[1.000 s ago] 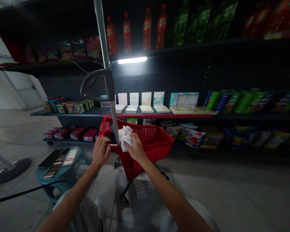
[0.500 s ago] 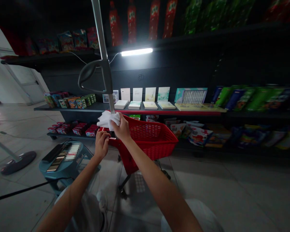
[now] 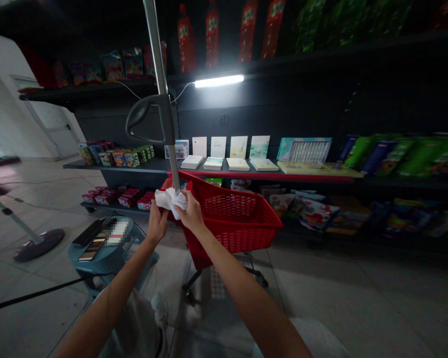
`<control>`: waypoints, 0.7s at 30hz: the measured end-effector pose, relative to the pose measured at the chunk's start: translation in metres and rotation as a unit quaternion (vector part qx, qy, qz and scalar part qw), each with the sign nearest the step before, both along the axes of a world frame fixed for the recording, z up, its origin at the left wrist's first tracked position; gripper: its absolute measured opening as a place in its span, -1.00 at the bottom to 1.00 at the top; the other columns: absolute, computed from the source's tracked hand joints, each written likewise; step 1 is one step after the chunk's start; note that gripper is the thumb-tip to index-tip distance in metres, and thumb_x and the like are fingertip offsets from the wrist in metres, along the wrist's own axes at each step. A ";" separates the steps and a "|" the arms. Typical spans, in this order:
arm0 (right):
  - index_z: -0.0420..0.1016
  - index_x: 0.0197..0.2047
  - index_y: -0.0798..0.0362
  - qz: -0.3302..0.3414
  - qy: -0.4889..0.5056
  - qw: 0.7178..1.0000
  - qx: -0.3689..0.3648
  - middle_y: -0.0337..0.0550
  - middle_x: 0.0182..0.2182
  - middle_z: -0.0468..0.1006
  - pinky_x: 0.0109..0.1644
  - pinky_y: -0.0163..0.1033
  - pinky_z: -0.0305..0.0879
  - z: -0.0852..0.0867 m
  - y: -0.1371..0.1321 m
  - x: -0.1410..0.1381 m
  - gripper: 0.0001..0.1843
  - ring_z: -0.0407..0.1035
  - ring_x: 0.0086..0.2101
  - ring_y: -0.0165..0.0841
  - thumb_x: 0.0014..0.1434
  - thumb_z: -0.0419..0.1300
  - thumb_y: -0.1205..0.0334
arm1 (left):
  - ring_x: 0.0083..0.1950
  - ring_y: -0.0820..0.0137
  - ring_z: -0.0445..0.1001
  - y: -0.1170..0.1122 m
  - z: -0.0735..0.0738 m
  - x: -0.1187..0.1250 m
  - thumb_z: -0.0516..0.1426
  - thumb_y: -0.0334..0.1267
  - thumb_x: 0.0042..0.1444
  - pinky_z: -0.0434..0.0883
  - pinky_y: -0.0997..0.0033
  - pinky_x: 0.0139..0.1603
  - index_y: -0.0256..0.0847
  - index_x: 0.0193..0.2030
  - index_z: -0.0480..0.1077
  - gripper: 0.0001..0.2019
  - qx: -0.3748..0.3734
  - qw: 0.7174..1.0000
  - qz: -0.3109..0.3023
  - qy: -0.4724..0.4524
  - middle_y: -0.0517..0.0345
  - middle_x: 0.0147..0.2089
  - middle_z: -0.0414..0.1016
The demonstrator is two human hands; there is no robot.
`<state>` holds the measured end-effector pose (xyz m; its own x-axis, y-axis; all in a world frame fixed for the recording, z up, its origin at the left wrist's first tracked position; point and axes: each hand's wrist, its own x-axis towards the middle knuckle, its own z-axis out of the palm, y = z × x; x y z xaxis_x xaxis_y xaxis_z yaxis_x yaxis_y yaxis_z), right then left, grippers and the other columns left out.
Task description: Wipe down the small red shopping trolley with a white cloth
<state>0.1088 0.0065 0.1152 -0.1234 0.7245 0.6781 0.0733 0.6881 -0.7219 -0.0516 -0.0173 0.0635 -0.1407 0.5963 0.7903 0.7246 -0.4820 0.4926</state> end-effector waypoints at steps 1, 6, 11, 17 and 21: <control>0.36 0.06 -0.01 0.000 0.027 1.000 0.008 -0.10 -0.06 0.57 0.06 -0.13 0.40 0.012 0.002 -0.002 -0.54 0.48 -0.09 -0.20 0.10 0.28 0.08 | 0.42 0.09 0.20 0.001 -0.001 -0.001 -0.04 -0.19 0.37 0.02 -0.16 0.49 -0.23 0.37 0.11 -0.53 -0.001 1.000 0.003 0.000 -0.24 0.32 0.29; 0.11 0.29 -0.06 0.014 0.157 0.986 0.056 0.03 0.13 0.45 0.14 -0.10 0.38 0.074 0.013 -0.017 -0.26 0.43 0.04 -0.22 0.13 0.32 0.03 | 0.35 0.15 0.28 0.006 0.000 -0.001 -0.12 -0.17 0.43 0.01 -0.17 0.48 -0.20 0.38 0.10 -0.56 0.030 0.999 0.010 0.036 -0.19 0.29 0.30; 0.39 0.07 -0.04 0.003 0.147 0.989 0.017 -0.04 -0.01 0.55 0.13 -0.03 0.37 0.089 0.028 -0.009 -0.55 0.44 0.02 -0.17 0.26 0.16 -0.15 | 0.23 0.16 0.33 0.005 0.005 -0.005 -0.13 -0.18 0.43 0.21 -0.12 0.36 -0.20 0.36 0.13 -0.58 0.024 0.999 0.002 0.048 -0.18 0.21 0.32; 0.50 -0.14 0.00 0.030 0.203 0.968 -0.145 -0.16 -0.25 0.63 -0.10 -0.10 0.47 0.068 0.048 0.023 -0.51 0.51 -0.19 -0.21 0.15 0.21 -0.27 | 0.26 0.16 0.29 0.004 0.008 -0.007 -0.14 -0.20 0.44 0.14 -0.11 0.40 -0.21 0.29 0.19 -0.63 0.034 0.998 -0.004 0.059 -0.17 0.21 0.33; 0.48 -0.03 0.00 0.143 0.222 0.957 -0.118 -0.08 -0.23 0.64 -0.16 -0.06 0.52 0.078 0.053 0.027 -0.37 0.54 -0.24 -0.21 0.21 0.07 -0.39 | 0.24 0.16 0.31 0.005 0.008 -0.004 -0.15 -0.20 0.43 0.17 -0.11 0.38 -0.21 0.24 0.23 -0.65 0.033 0.998 0.005 0.052 -0.14 0.17 0.35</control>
<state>0.1359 0.0591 0.1932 -0.0771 0.8432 0.5321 -0.4430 0.4491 -0.7759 -0.0556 -0.0122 0.0713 -0.0611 0.5407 0.8390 0.7751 -0.5039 0.3812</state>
